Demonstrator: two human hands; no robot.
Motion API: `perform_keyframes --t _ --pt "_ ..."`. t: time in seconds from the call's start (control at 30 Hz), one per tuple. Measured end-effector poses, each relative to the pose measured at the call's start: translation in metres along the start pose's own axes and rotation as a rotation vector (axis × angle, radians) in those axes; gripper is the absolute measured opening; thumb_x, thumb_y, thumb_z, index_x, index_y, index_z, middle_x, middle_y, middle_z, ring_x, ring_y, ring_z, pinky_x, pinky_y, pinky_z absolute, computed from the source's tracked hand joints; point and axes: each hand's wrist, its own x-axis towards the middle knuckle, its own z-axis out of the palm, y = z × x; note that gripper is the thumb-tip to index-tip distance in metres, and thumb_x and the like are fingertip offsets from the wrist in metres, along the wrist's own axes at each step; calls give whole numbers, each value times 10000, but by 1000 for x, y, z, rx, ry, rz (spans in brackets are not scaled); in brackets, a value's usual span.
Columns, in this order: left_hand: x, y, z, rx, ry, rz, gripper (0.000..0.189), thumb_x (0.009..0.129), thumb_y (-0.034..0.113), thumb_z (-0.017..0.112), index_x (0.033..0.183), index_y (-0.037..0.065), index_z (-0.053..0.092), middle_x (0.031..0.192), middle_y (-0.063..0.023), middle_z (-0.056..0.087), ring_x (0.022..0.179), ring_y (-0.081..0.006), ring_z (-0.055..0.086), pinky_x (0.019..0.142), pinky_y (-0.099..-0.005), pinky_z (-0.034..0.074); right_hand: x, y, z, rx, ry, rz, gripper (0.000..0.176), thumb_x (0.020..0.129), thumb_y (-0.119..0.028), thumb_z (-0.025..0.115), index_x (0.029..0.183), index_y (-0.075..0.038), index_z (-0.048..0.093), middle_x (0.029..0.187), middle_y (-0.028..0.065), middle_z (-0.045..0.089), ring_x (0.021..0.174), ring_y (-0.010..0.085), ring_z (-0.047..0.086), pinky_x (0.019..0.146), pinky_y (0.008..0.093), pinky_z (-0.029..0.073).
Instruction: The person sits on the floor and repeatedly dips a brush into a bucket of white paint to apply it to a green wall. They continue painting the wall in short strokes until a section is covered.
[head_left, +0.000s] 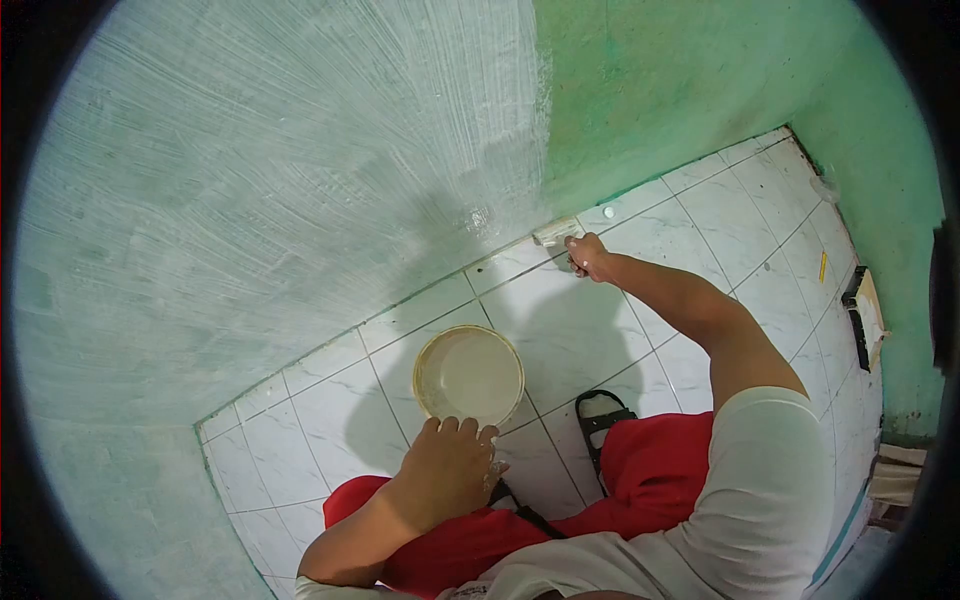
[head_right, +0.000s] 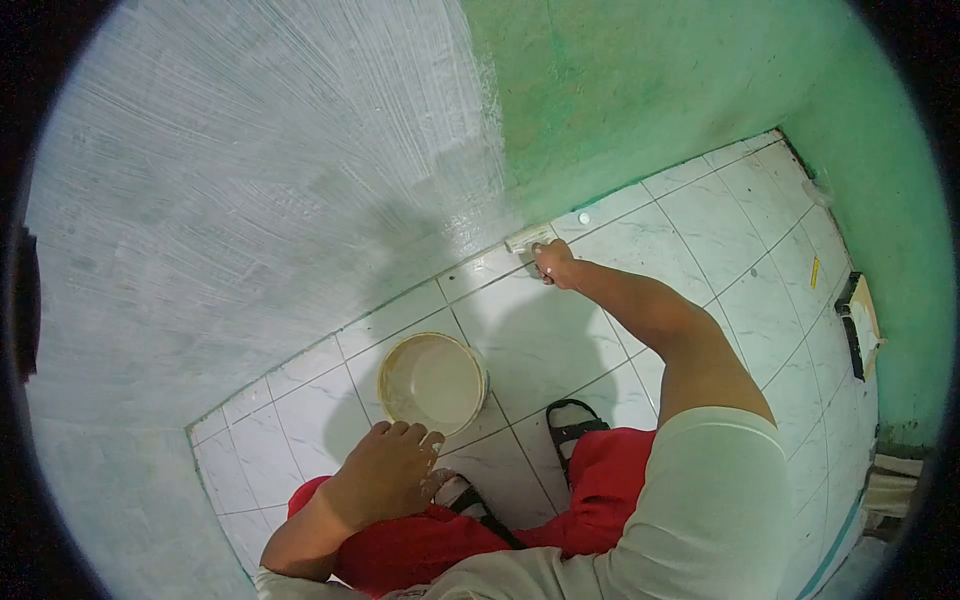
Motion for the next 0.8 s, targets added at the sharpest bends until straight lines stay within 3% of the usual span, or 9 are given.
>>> perform_keyframes --t 0.23,0.3,0.6,0.67,0.8 --pt "2 -3 2 -10 10 24 387 907 351 653 1077 3 661 896 -140 658 859 -302 658 766 -414 488 -11 3 -4 33 -41 -70 287 951 -250 538 765 -32 513 646 52 507 470 145 467 399 326 363" --pt "0 -3 2 -23 27 30 383 905 347 656 1068 1 662 892 -141 657 859 -302 659 764 -413 488 -16 8 -19 -8 -97 -128 321 962 -271 545 864 36 535 676 66 532 462 138 466 376 312 372" --pt "-3 -3 -1 -33 42 17 352 888 329 674 1004 -3 673 856 -140 650 814 -292 648 744 -411 481 -29 14 -47 -147 -30 -117 362 964 -303 552 888 51 545 696 67 535 491 139 489 410 319 403" --pt "-3 0 -9 -7 -114 -37 423 938 349 609 1133 -25 647 972 -162 670 946 -310 653 861 -418 503 -31 13 -48 -156 -36 -114 359 964 -301 547 883 48 547 702 71 540 498 140 493 416 324 408" --pt "-5 3 -9 5 -116 -38 424 940 352 606 1127 -25 655 980 -157 670 956 -306 649 859 -413 503 -29 14 -48 -192 -31 -110 355 955 -302 544 863 41 549 713 78 549 509 144 501 428 332 421"
